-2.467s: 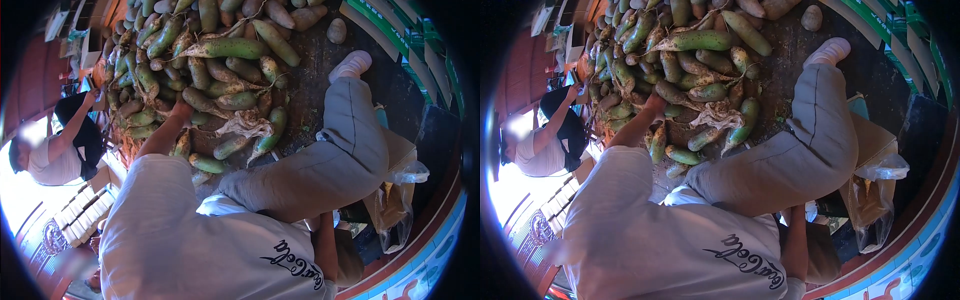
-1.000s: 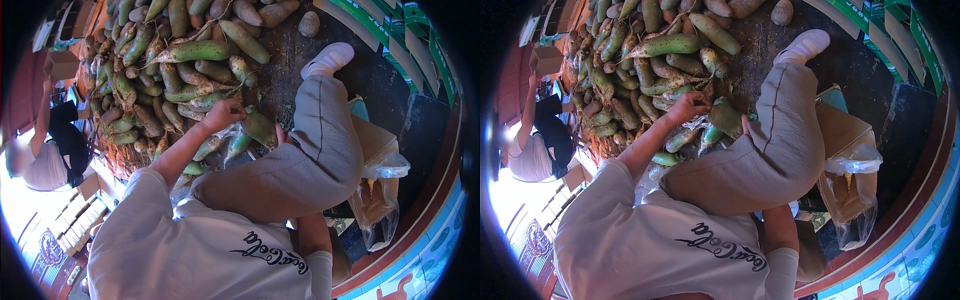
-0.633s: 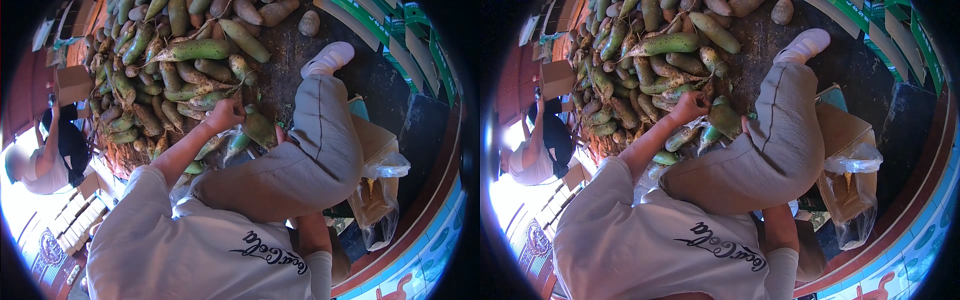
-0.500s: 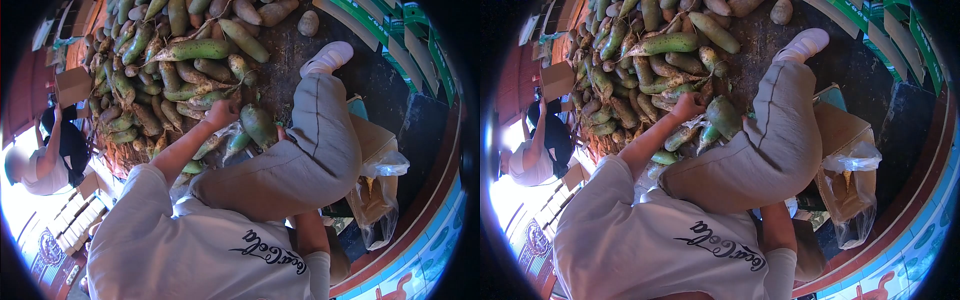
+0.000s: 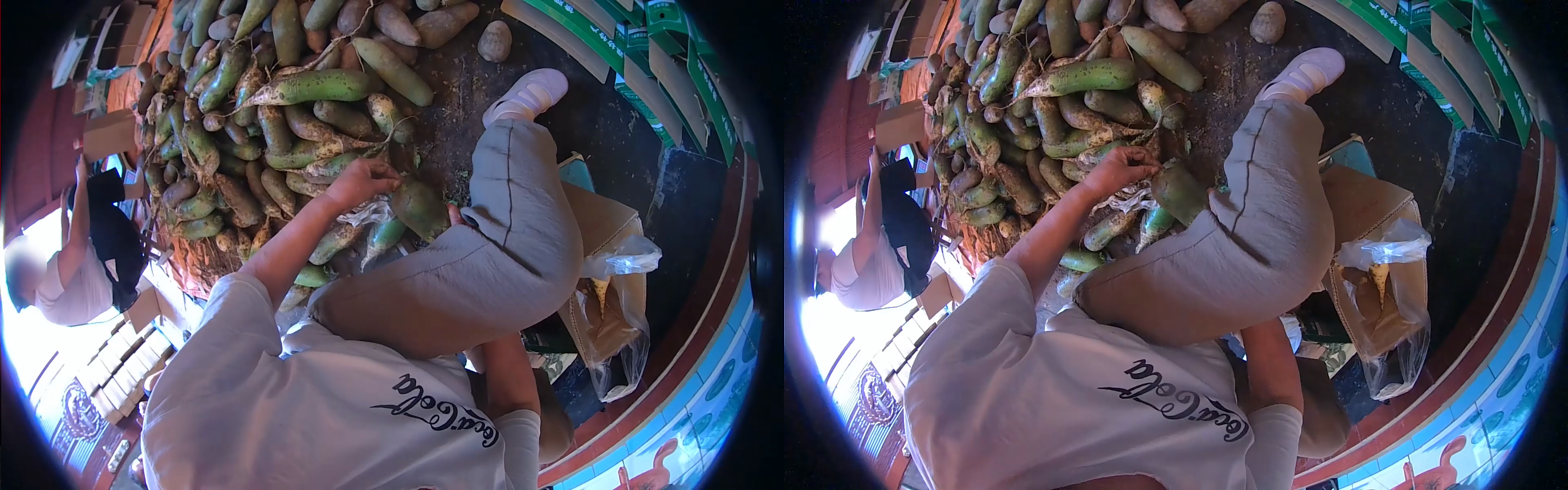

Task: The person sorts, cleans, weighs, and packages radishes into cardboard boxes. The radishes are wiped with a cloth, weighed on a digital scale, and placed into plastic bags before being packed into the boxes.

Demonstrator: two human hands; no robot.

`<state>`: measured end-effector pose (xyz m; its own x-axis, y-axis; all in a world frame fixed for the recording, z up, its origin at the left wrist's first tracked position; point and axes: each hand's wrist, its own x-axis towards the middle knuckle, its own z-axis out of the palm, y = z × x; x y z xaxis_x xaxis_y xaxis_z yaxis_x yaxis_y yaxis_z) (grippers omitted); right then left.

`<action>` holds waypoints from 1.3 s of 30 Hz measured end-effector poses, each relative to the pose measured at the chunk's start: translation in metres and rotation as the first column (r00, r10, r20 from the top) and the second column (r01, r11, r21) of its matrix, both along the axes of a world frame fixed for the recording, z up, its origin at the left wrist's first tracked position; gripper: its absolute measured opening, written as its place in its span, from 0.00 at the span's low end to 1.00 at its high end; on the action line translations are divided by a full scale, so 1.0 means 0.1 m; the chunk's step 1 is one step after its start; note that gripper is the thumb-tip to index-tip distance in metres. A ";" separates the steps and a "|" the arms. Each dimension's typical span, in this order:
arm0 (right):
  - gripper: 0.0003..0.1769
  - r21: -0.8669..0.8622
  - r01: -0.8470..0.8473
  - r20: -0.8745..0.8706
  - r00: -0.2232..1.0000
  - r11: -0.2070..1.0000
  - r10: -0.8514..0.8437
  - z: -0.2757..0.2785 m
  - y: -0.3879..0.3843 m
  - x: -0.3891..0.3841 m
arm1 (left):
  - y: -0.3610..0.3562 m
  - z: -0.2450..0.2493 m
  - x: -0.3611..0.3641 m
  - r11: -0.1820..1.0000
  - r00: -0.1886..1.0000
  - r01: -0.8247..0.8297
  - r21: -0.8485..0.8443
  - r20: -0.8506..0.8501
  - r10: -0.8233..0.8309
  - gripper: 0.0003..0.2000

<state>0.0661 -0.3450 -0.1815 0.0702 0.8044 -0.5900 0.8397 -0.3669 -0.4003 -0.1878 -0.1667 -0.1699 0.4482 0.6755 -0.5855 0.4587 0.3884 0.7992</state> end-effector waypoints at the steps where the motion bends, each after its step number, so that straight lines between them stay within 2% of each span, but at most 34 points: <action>1: 0.42 0.002 0.004 -0.004 1.000 1.000 -0.004 0.00 0.00 0.00 | -0.01 -0.02 -0.02 1.000 1.000 0.011 -0.004 0.010 -0.011 0.09; 4: 0.42 0.004 0.006 -0.014 1.000 1.000 -0.006 0.00 0.03 -0.01 | 0.00 -0.05 -0.04 0.989 0.995 0.102 0.108 -0.026 -0.100 0.07; 7: 0.42 0.009 0.002 -0.023 1.000 1.000 -0.002 -0.03 0.12 -0.05 | -0.05 0.12 0.08 0.971 0.976 0.160 0.177 -0.177 -0.129 0.04; 10: 0.42 0.006 0.023 -0.060 0.998 1.000 -0.022 -0.03 0.18 -0.10 | -0.13 0.01 0.13 0.907 0.918 0.256 0.335 -0.378 -0.120 0.03; 12: 0.42 -0.028 0.060 -0.125 0.990 0.998 -0.064 0.01 0.14 -0.09 | -0.21 -0.47 -0.12 0.874 0.963 0.155 0.460 -0.267 -0.030 0.07; 14: 0.42 -0.085 0.155 -0.268 0.948 0.984 -0.173 0.04 0.01 -0.01 | -0.16 -0.14 -0.13 0.913 0.941 0.011 0.408 -0.312 0.129 0.09; 16: 0.39 -0.163 0.296 -0.446 0.829 0.941 -0.338 0.04 -0.22 0.07 | -0.14 -0.05 -0.24 0.952 0.941 -0.195 0.237 -0.227 0.250 0.09; 18: 0.33 -0.248 0.418 -0.613 0.631 0.874 -0.476 0.16 -0.32 0.12 | -0.11 0.03 -0.32 0.922 0.909 -0.383 0.055 -0.155 0.387 0.10; 19: 0.35 -0.457 0.401 -0.656 0.451 0.794 -0.605 0.32 -0.33 0.18 | -0.11 0.08 -0.37 0.900 0.891 -0.437 0.006 -0.138 0.433 0.10; 21: 0.35 -0.560 0.429 -0.665 0.278 0.709 -0.693 0.45 -0.45 0.25 | -0.04 0.18 -0.45 0.850 0.851 -0.522 -0.073 -0.116 0.513 0.11; 22: 0.35 -0.608 0.433 -0.660 0.190 0.665 -0.727 0.51 -0.51 0.28 | 0.01 0.24 -0.49 0.832 0.835 -0.548 -0.091 -0.117 0.538 0.11; 25: 0.37 -0.636 0.433 -0.661 0.121 0.638 -0.741 0.73 -0.62 0.33 | 0.22 0.42 -0.67 0.817 0.810 -0.577 0.001 -0.123 0.573 0.13; 28: 0.38 -0.554 0.462 -0.688 0.214 0.692 -0.694 0.95 -0.71 0.39 | 0.43 0.54 -0.88 0.775 0.815 -0.507 0.377 -0.083 0.573 0.11; 30: 0.35 -0.561 0.480 -0.644 0.258 0.674 -0.720 1.03 -0.81 0.44 | 0.50 0.90 -0.77 0.706 0.796 -0.528 0.472 -0.016 0.606 0.12; 32: 0.33 -0.550 0.491 -0.629 0.288 0.675 -0.722 1.09 -0.88 0.44 | 0.55 1.20 -0.69 0.674 0.803 -0.551 0.492 0.092 0.589 0.12; 34: 0.32 -0.526 0.500 -0.638 0.303 0.688 -0.708 1.09 -0.97 0.40 | 0.58 1.41 -0.62 0.598 0.828 -0.516 0.614 0.177 0.532 0.12; 35: 0.30 -0.359 0.548 -0.622 0.463 0.756 -0.631 1.07 -1.01 0.36 | 0.54 1.58 -0.53 0.555 0.851 -0.457 0.695 0.160 0.500 0.12; 36: 0.30 -0.258 0.573 -0.663 0.480 0.778 -0.574 1.03 -1.05 0.32 | 0.50 1.79 -0.37 0.503 0.872 -0.395 0.768 0.141 0.469 0.12; 38: 0.30 -0.057 0.605 -0.723 0.523 0.794 -0.451 0.98 -1.12 0.23 | 0.33 2.14 0.02 0.472 0.908 -0.376 0.797 0.215 0.360 0.11; 39: 0.30 -0.099 0.593 -0.696 0.533 0.799 -0.482 1.19 -1.06 0.24 | 0.24 2.27 0.19 0.453 0.919 -0.370 0.811 0.249 0.305 0.10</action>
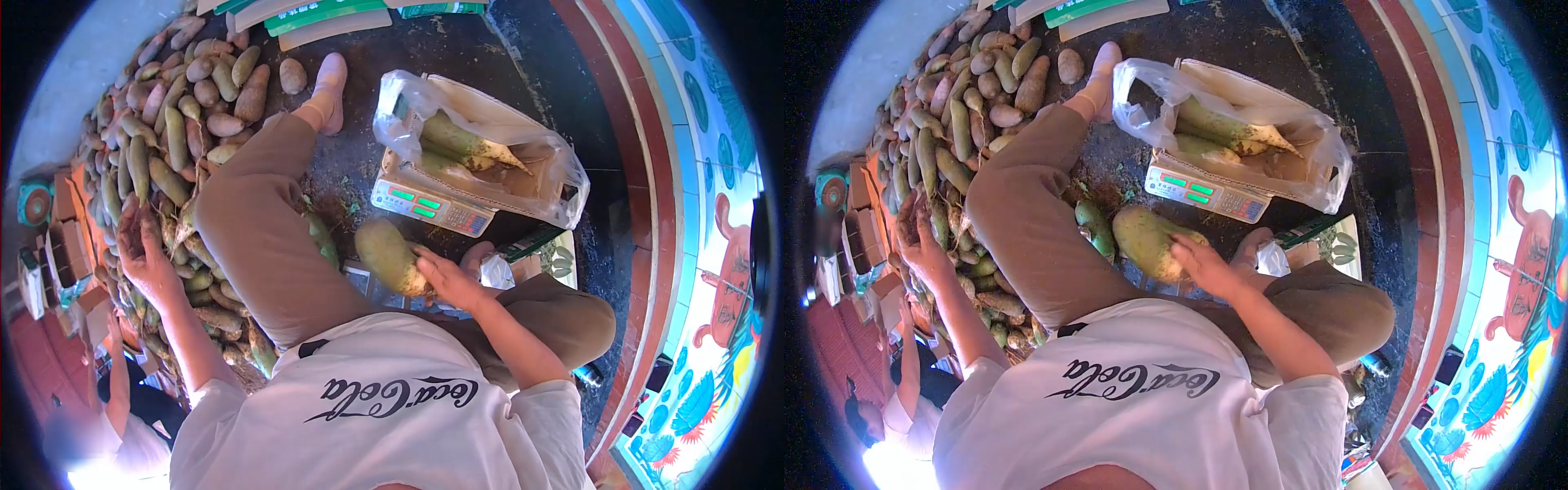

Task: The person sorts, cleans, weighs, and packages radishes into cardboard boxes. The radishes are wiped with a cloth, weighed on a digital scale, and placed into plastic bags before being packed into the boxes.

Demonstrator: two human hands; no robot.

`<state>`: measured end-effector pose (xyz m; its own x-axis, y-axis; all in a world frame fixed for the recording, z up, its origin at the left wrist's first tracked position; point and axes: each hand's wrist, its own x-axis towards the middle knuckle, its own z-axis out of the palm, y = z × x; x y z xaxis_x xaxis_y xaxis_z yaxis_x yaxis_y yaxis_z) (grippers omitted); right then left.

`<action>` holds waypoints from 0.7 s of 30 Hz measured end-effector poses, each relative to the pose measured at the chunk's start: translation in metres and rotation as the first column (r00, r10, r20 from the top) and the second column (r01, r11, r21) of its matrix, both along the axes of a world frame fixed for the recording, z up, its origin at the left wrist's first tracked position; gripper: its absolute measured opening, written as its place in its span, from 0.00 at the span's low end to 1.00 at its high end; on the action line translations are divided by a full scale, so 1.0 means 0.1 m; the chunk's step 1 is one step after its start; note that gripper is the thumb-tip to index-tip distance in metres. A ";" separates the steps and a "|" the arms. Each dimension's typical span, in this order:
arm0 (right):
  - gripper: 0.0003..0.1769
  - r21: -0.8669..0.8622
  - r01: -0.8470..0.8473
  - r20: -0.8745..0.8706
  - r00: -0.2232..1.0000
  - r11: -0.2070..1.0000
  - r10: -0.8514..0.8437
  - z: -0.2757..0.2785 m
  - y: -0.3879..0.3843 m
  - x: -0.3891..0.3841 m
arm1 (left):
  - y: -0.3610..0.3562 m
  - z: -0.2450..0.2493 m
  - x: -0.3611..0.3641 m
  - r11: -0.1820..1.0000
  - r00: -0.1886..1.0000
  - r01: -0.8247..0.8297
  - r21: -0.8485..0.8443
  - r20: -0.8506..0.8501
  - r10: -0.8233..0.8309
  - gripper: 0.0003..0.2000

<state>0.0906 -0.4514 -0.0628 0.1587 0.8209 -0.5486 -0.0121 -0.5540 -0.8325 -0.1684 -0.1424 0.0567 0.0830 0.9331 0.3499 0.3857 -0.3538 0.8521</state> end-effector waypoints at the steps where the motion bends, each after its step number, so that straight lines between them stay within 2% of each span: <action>1: 0.34 -0.055 -0.017 0.003 1.000 0.998 0.017 0.21 0.06 0.02 | -0.07 0.08 0.15 0.999 0.999 0.032 0.004 -0.009 -0.032 0.10; 3: 0.41 -0.001 -0.178 0.226 0.959 0.984 0.174 0.49 0.11 0.05 | -0.18 0.17 0.38 0.995 0.995 0.099 0.009 -0.032 -0.099 0.11; 4: 0.50 -0.052 -0.191 0.223 0.954 0.980 0.198 0.60 0.11 0.10 | -0.22 0.19 0.46 0.977 0.976 0.212 -0.037 -0.046 -0.213 0.12; 6: 0.48 -0.017 -0.171 0.333 0.928 0.985 0.167 0.96 0.05 0.24 | -0.38 0.24 0.81 0.901 0.900 0.433 -0.031 -0.051 -0.434 0.13; 7: 0.48 -0.001 -0.169 0.384 0.910 0.986 0.157 1.18 0.04 0.34 | -0.48 0.26 0.96 0.866 0.859 0.489 -0.101 -0.114 -0.499 0.12; 9: 0.45 -0.017 -0.050 0.373 0.926 0.999 0.053 1.73 0.04 0.55 | -0.64 0.26 1.25 0.724 0.697 0.676 -0.138 -0.199 -0.689 0.13; 11: 0.37 0.075 -0.046 0.538 0.843 0.996 -0.001 2.06 0.02 0.76 | -0.80 0.18 1.54 0.610 0.549 0.781 -0.131 -0.321 -0.772 0.14; 12: 0.34 -0.003 -0.072 0.639 0.767 0.997 0.057 2.23 0.06 0.86 | -0.88 0.09 1.68 0.528 0.476 0.845 -0.087 -0.328 -0.816 0.14; 13: 0.32 -0.083 -0.085 0.727 0.676 0.993 0.119 2.37 0.14 0.94 | -0.93 -0.05 1.81 0.445 0.399 0.895 -0.032 -0.388 -0.831 0.15; 14: 0.32 -0.169 -0.121 0.804 0.558 0.978 0.208 2.44 0.24 1.00 | -0.99 -0.15 1.94 0.412 0.381 0.911 -0.002 -0.376 -0.845 0.19; 17: 0.28 -0.514 -0.090 0.744 0.448 0.853 0.495 2.35 0.55 1.20 | -1.11 -0.37 2.24 0.376 0.339 0.925 0.062 -0.582 -0.739 0.20; 19: 0.26 -0.572 -0.181 0.715 0.368 0.800 0.594 2.13 0.72 1.32 | -1.15 -0.57 2.30 0.373 0.325 0.923 0.094 -0.709 -0.626 0.20; 20: 0.26 -0.658 -0.174 0.663 0.327 0.732 0.674 2.04 0.83 1.34 | -1.16 -0.62 2.32 0.368 0.315 0.923 0.111 -0.765 -0.561 0.19; 21: 0.26 -0.738 -0.166 0.599 0.287 0.654 0.748 1.94 0.94 1.35 | -1.16 -0.63 2.31 0.372 0.260 0.928 0.034 -0.773 -0.578 0.18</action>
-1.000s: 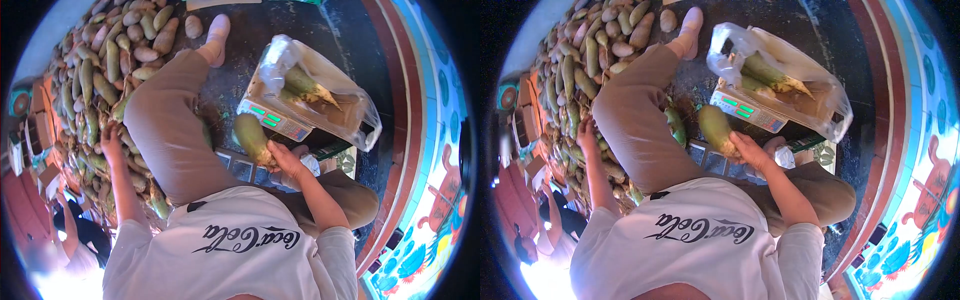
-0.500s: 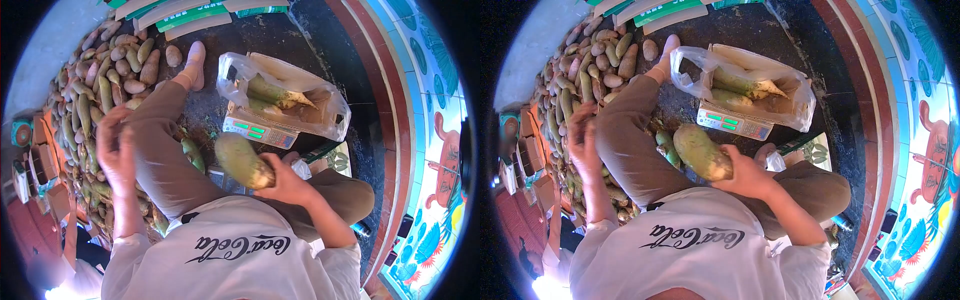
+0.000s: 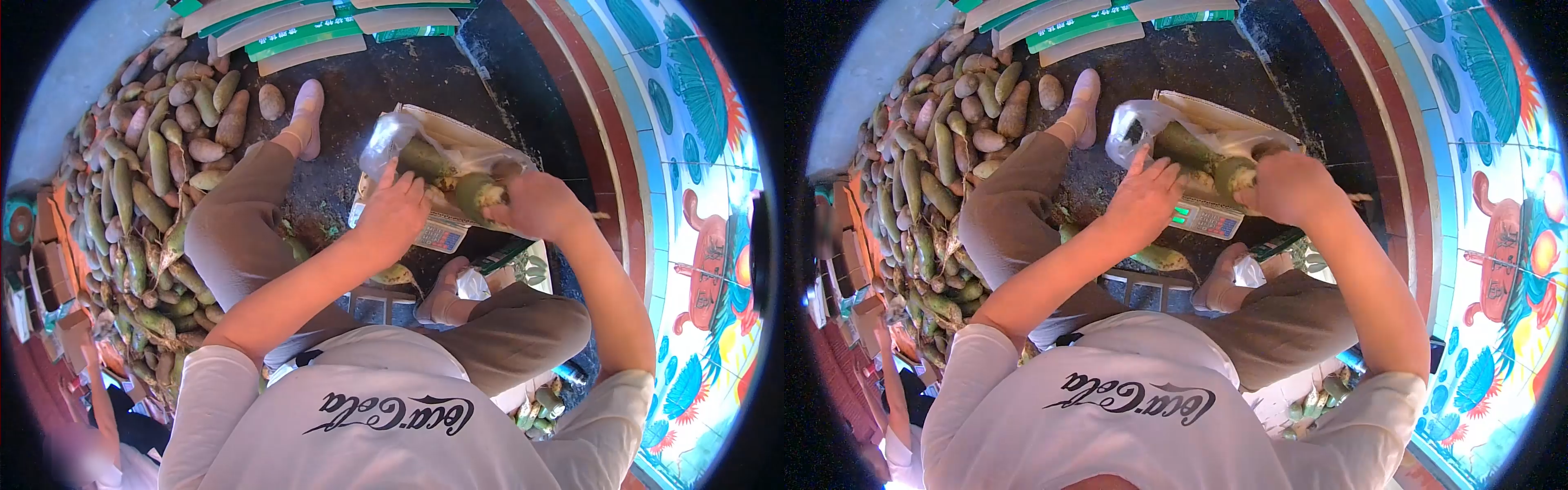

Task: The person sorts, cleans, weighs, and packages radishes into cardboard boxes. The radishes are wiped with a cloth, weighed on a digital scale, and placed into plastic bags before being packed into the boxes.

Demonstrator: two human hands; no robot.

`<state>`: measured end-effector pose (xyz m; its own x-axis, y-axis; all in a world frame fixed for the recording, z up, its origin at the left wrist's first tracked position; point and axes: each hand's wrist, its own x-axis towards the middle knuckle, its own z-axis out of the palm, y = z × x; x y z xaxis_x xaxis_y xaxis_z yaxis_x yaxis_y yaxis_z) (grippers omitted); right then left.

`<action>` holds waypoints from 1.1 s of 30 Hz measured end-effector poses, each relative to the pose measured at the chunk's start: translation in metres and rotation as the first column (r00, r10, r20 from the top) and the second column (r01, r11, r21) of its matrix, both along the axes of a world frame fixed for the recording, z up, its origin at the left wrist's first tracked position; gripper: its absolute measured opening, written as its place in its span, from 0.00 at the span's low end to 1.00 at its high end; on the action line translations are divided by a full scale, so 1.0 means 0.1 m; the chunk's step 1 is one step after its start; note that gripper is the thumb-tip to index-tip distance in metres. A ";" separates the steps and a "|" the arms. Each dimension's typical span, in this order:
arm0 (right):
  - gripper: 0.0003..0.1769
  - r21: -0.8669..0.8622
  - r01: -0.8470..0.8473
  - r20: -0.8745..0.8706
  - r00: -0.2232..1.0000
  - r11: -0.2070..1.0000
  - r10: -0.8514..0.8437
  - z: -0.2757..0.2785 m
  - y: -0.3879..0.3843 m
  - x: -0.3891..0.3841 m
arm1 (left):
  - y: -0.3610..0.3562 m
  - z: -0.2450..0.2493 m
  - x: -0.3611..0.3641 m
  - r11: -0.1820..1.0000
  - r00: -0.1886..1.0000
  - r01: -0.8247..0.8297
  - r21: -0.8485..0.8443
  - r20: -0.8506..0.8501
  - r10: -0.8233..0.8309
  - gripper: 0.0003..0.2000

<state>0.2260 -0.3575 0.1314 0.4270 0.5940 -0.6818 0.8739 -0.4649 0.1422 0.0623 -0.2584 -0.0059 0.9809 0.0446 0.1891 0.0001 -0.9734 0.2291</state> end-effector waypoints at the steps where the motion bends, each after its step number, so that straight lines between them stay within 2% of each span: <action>1: 0.27 -0.032 -0.021 0.011 1.000 0.999 0.021 -0.11 0.07 0.04 | -0.01 0.00 -0.01 1.000 0.997 -0.003 -0.022 -0.071 0.001 0.17; 2: 0.27 -0.064 -0.042 0.021 0.999 0.997 0.043 -0.24 0.13 0.07 | -0.02 -0.01 -0.03 0.999 0.990 -0.007 -0.044 -0.144 0.000 0.16; 5: 0.27 -0.143 -0.026 0.073 0.997 0.989 0.037 -0.56 0.27 0.21 | -0.03 -0.01 -0.07 0.996 0.988 -0.017 -0.091 -0.157 0.003 0.11; 9: 0.30 -0.197 0.018 0.099 0.995 0.980 0.002 -0.89 0.36 0.36 | 0.01 -0.06 -0.08 0.993 0.994 -0.036 -0.115 -0.111 0.023 0.09; 12: 0.28 -0.219 0.015 0.113 0.994 0.976 0.011 -1.13 0.33 0.38 | 0.04 -0.02 -0.08 0.986 0.995 -0.028 -0.164 -0.096 0.012 0.09; 15: 0.22 -0.286 0.013 0.158 0.987 0.958 0.034 -1.33 0.30 0.36 | 0.04 0.00 -0.11 0.976 0.996 -0.023 -0.218 -0.087 0.004 0.10; 18: 0.17 -0.296 -0.143 0.080 0.981 0.944 0.174 -1.48 0.24 0.44 | 0.04 0.00 -0.13 0.976 0.996 -0.026 -0.218 -0.092 0.006 0.10; 21: 0.15 -0.182 -0.228 0.129 0.959 0.956 0.253 -1.44 0.23 0.38 | 0.04 0.02 -0.11 0.976 0.993 -0.023 -0.215 -0.115 -0.002 0.11; 24: 0.13 0.111 -0.270 0.280 0.932 0.956 0.231 -1.78 0.22 0.35 | 0.05 0.02 -0.12 0.977 0.993 -0.006 -0.212 -0.115 -0.019 0.11; 26: 0.13 -0.047 -0.281 0.249 0.926 0.959 0.284 -1.76 0.31 0.23 | 0.06 0.02 -0.12 0.977 0.995 0.001 -0.215 -0.098 -0.022 0.11; 28: 0.13 -0.077 -0.331 0.245 0.908 0.940 0.340 -1.72 0.34 0.15 | 0.09 0.03 -0.15 0.975 0.998 -0.007 -0.222 -0.067 -0.008 0.11; 29: 0.13 -0.029 -0.377 0.261 0.891 0.926 0.371 -1.75 0.29 0.20 | 0.11 0.05 -0.17 0.974 0.999 -0.016 -0.224 -0.054 0.004 0.11; 31: 0.14 -0.070 -0.444 0.249 0.859 0.893 0.447 -1.64 0.29 0.18 | 0.18 0.12 -0.25 0.941 0.999 -0.029 -0.338 0.018 0.037 0.14; 33: 0.19 -0.088 -0.055 0.122 0.990 0.995 0.065 -1.74 0.31 0.23 | 0.30 0.28 -0.39 0.893 0.985 -0.045 -0.448 0.127 0.114 0.14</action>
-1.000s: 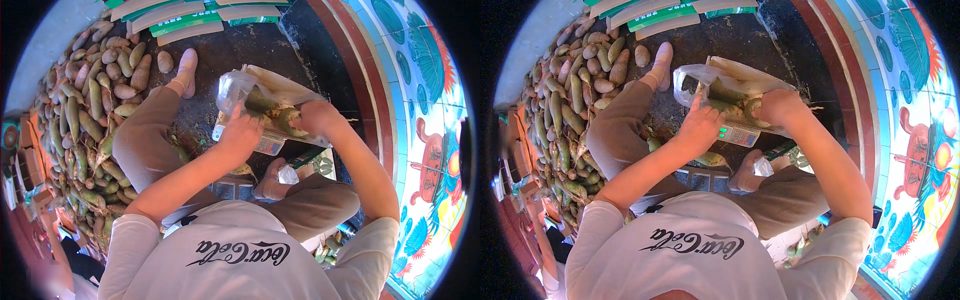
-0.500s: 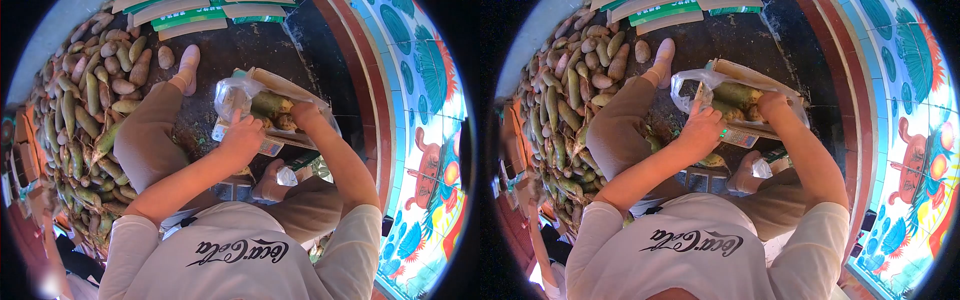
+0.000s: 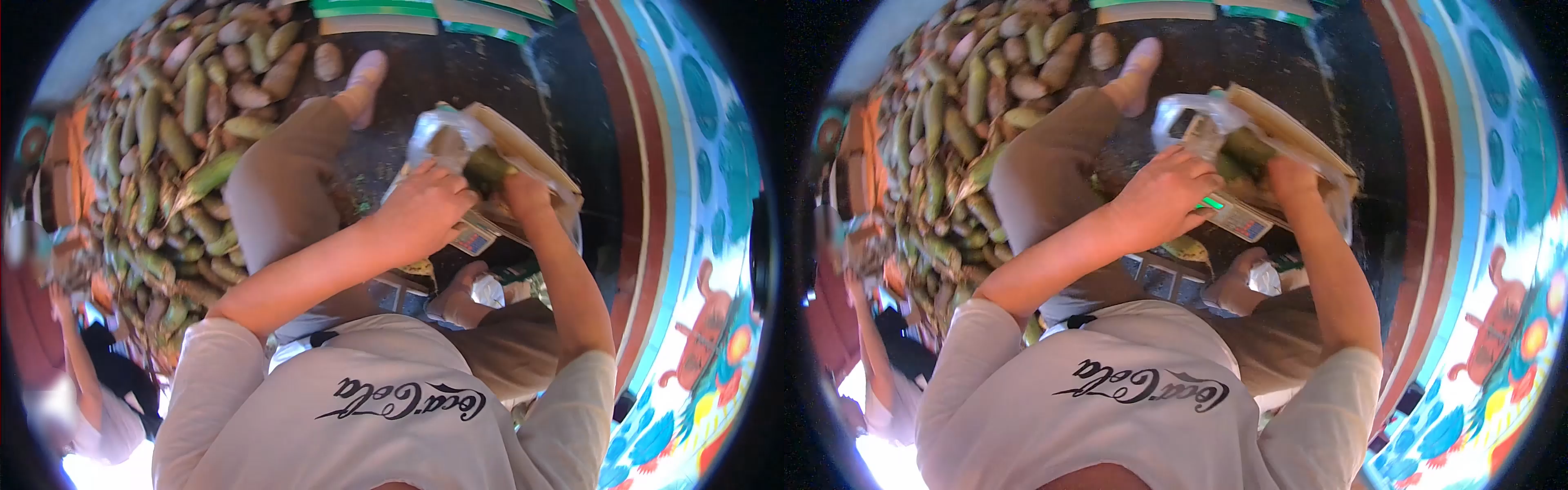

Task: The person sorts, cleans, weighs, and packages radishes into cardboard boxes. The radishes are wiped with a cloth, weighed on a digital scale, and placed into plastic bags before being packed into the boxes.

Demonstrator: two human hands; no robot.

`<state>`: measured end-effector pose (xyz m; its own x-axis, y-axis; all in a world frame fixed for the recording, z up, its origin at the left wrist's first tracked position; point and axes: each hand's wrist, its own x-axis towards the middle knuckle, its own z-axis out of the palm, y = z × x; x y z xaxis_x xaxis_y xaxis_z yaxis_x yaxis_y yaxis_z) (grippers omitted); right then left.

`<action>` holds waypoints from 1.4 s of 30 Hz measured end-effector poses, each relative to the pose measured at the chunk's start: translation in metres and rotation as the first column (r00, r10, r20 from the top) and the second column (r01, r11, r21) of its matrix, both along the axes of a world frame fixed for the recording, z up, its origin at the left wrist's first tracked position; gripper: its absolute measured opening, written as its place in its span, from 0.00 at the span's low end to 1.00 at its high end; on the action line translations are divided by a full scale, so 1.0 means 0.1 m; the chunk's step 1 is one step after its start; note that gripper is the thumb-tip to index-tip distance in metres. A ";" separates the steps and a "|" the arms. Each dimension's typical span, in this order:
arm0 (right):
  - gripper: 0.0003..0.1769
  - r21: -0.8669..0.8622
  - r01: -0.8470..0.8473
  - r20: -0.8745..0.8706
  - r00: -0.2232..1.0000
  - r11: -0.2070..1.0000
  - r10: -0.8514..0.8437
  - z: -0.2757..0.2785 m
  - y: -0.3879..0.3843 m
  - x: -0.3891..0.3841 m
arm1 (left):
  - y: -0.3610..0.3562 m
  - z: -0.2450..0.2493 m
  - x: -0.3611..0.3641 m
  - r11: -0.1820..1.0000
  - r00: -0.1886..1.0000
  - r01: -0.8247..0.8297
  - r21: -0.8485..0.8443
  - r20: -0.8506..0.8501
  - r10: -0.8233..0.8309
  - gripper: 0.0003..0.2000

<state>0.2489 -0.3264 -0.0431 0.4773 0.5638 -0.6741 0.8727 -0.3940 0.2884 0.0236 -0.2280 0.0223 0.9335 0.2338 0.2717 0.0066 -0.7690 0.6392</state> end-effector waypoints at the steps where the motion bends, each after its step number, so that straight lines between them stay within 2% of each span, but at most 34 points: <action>1: 0.19 0.016 -0.128 0.089 0.988 0.992 0.126 -0.07 -0.03 0.02 | 0.09 0.09 -0.11 0.998 0.999 -0.045 -0.036 0.022 0.046 0.14; 2: 0.18 0.022 -0.246 0.180 0.954 0.969 0.238 -0.12 -0.10 0.04 | 0.17 0.18 -0.22 0.994 0.995 -0.081 -0.075 0.046 0.085 0.13; 3: 0.19 0.072 -0.289 0.226 0.937 0.955 0.267 -0.13 -0.13 0.05 | 0.25 0.27 -0.33 0.987 0.990 -0.115 -0.115 0.072 0.123 0.13; 5: 0.19 0.170 -0.365 0.331 0.896 0.916 0.296 -0.10 -0.17 0.10 | 0.47 0.48 -0.61 0.962 0.954 -0.259 -0.082 0.137 0.268 0.11; 6: 0.19 0.165 -0.337 0.342 0.901 0.927 0.267 -0.09 -0.18 0.12 | 0.56 0.57 -0.77 0.925 0.923 -0.367 -0.095 0.090 0.375 0.10; 8: 0.19 0.167 -0.289 0.361 0.908 0.943 0.214 -0.13 -0.13 0.14 | 0.71 0.60 -1.11 0.838 0.826 -0.527 -0.143 0.143 0.545 0.09; 11: 0.18 0.277 -0.216 0.316 0.941 0.936 0.124 -0.36 -0.22 0.34 | 0.86 0.46 -1.62 0.662 0.647 -0.722 -0.202 0.142 0.749 0.06; 12: 0.18 0.229 -0.206 0.300 0.945 0.951 0.133 -0.38 -0.21 0.35 | 0.86 0.42 -1.78 0.571 0.573 -0.796 -0.199 0.057 0.818 0.06; 14: 0.17 0.121 -0.171 0.276 0.952 0.978 0.133 -0.36 -0.29 0.38 | 0.90 0.19 -2.04 0.499 0.496 -0.841 -0.208 0.074 0.865 0.07; 15: 0.17 0.202 -0.169 0.264 0.958 0.965 0.113 -0.33 -0.32 0.35 | 0.91 0.06 -2.18 0.464 0.454 -0.860 -0.212 0.098 0.886 0.07; 17: 0.16 0.362 -0.157 0.233 0.970 0.919 0.074 -0.26 -0.37 0.31 | 0.88 -0.12 -2.41 0.420 0.420 -0.896 -0.143 0.034 0.907 0.08; 20: 0.13 0.235 -0.407 0.313 0.891 0.883 0.327 -0.39 -0.55 0.48 | 0.82 -0.51 -2.73 0.320 0.325 -0.944 -0.079 -0.074 0.943 0.09; 23: 0.10 0.471 -0.154 0.200 0.978 0.869 0.065 0.26 -0.30 -0.10 | 0.72 -0.87 -2.94 0.212 0.225 -0.974 -0.085 -0.191 0.956 0.09; 25: 0.08 0.682 -0.258 0.239 0.963 0.684 0.125 0.45 -0.33 -0.21 | 0.66 -1.28 -3.16 0.159 0.168 -0.986 -0.052 -0.282 0.945 0.09; 26: 0.08 0.765 -0.303 0.265 0.952 0.569 0.151 0.54 -0.37 -0.27 | 0.60 -1.42 -3.22 0.152 0.145 -0.988 -0.009 -0.352 0.925 0.10; 28: 0.06 0.846 -0.202 0.137 0.977 0.494 0.166 0.81 -0.44 -0.64 | 0.52 -1.69 -3.32 0.143 0.089 -0.987 0.078 -0.477 0.874 0.12; 29: 0.06 0.878 -0.146 0.071 0.981 0.456 0.178 0.90 -0.52 -0.81 | 0.48 -1.82 -3.33 0.181 0.109 -0.978 0.102 -0.488 0.866 0.14; 31: 0.03 0.807 0.009 -0.153 0.969 0.590 0.194 0.74 -0.86 -1.01 | 0.41 -2.12 -3.31 0.256 0.150 -0.956 0.145 -0.510 0.847 0.16; 32: 0.04 0.794 0.050 -0.259 0.929 0.606 0.263 0.63 -0.90 -1.18 | 0.45 -2.31 -3.31 0.344 0.206 -0.930 0.127 -0.595 0.777 0.22; 33: 0.07 0.774 0.086 -0.363 0.872 0.628 0.327 0.52 -0.93 -1.34 | 0.43 -2.40 -3.25 0.399 0.214 -0.894 0.205 -0.588 0.780 0.23; 35: 0.15 0.661 -0.013 -0.448 0.795 0.750 0.409 0.33 -0.99 -1.49 | 0.43 -2.51 -3.04 0.489 0.226 -0.796 0.357 -0.574 0.787 0.27; 38: 0.19 0.625 0.046 -0.499 0.791 0.780 0.354 0.11 -1.07 -1.64 | 0.48 -2.50 -2.79 0.585 0.242 -0.759 0.284 -0.711 0.660 0.33; 41: 0.20 0.494 0.154 -0.503 0.853 0.856 0.137 -0.11 -1.19 -1.63 | 0.50 -2.44 -2.67 0.584 0.189 -0.753 0.304 -0.751 0.633 0.35; 42: 0.20 0.495 0.145 -0.500 0.854 0.856 0.145 -0.15 -1.19 -1.62 | 0.51 -2.41 -2.66 0.611 0.196 -0.725 0.319 -0.755 0.626 0.35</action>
